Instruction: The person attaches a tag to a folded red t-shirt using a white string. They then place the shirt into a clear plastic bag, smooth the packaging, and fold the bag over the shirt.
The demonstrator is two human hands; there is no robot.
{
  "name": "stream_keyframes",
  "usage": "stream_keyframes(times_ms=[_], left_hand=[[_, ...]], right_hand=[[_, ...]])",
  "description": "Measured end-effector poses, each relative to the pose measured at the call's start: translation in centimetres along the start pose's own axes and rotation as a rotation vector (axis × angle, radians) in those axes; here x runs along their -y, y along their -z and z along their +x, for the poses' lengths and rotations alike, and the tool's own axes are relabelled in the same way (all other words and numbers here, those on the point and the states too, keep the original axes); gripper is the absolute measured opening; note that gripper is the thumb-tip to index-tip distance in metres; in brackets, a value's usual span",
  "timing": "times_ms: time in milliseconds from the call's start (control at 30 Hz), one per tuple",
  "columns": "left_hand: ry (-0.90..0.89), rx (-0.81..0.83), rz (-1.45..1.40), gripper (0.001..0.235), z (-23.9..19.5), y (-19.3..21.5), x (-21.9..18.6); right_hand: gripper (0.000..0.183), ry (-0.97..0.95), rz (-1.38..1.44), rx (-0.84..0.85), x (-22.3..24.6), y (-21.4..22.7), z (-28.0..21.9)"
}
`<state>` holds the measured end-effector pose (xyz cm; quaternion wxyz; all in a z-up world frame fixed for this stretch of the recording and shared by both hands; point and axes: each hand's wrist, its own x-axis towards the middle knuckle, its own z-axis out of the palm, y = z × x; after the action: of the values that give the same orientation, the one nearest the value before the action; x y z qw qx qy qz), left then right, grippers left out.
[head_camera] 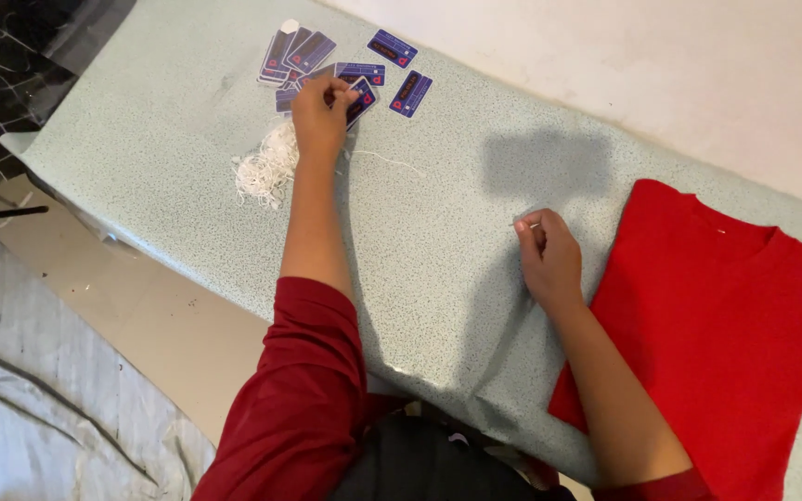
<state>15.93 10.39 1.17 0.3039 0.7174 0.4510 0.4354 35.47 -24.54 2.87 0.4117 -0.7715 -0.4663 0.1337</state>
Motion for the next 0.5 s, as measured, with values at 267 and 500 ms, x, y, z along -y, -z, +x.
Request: stream_keyframes(times_ms=[267, 500], left_hand=[[-0.013, -0.065, 0.176, 0.007, 0.7, -0.6, 1.4], [-0.174, 0.224, 0.652, 0.068, 0.3, -0.5, 1.3]], right_hand=[[0.011, 0.07, 0.004, -0.038, -0.9, -0.4, -0.1], [0.011, 0.093, 0.007, -0.04, -1.1, -0.4, 0.0]])
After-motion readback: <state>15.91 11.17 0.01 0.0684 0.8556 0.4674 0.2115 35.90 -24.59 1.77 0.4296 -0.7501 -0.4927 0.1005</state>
